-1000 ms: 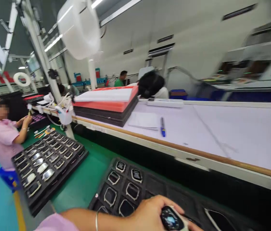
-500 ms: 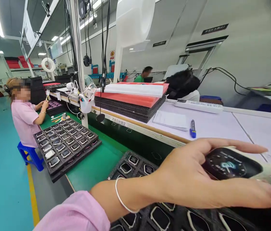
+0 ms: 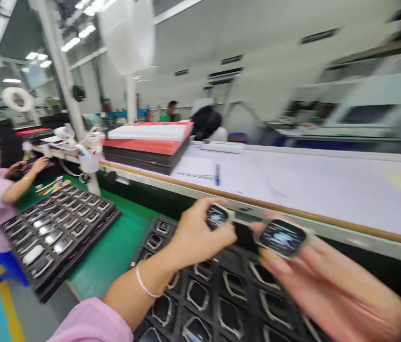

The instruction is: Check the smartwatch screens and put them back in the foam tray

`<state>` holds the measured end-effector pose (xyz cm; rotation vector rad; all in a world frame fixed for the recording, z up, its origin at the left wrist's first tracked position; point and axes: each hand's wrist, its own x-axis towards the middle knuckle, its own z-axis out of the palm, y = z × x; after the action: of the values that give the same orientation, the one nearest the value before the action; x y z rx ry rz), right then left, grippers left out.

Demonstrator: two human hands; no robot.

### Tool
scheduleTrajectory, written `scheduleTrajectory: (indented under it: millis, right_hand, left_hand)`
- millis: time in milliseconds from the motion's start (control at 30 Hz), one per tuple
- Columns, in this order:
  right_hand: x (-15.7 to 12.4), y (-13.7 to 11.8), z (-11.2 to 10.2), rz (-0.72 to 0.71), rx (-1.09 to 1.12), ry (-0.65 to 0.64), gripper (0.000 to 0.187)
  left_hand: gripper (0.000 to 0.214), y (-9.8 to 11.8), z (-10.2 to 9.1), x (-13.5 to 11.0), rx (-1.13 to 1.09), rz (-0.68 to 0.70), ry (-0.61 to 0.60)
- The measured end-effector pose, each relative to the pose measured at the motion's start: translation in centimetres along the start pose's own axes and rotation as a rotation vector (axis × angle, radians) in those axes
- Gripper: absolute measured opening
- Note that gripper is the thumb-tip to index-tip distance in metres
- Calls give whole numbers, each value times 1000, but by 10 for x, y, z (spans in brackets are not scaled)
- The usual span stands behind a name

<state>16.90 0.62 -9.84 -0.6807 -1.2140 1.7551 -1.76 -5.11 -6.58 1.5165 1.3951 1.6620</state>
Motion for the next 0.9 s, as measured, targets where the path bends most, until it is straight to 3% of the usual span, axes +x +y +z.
scheduleTrajectory:
  millis: [100,167,433,900]
  right_hand:
    - [-9,-5,33,-79,109,-29,51]
    - [-5,-6,42,-79,204,-72,49]
    - [1,6,31,-96,335,-240,45]
    - [6,10,31,-107,330,-276,44]
  left_hand:
    - [41,-6,3,2,9,24,-31]
    - [39,-10,4,4,43,53,-31]
    - [40,-7,6,-1,9,8,-51]
    - [46,-12,7,4,-108,-59,-55]
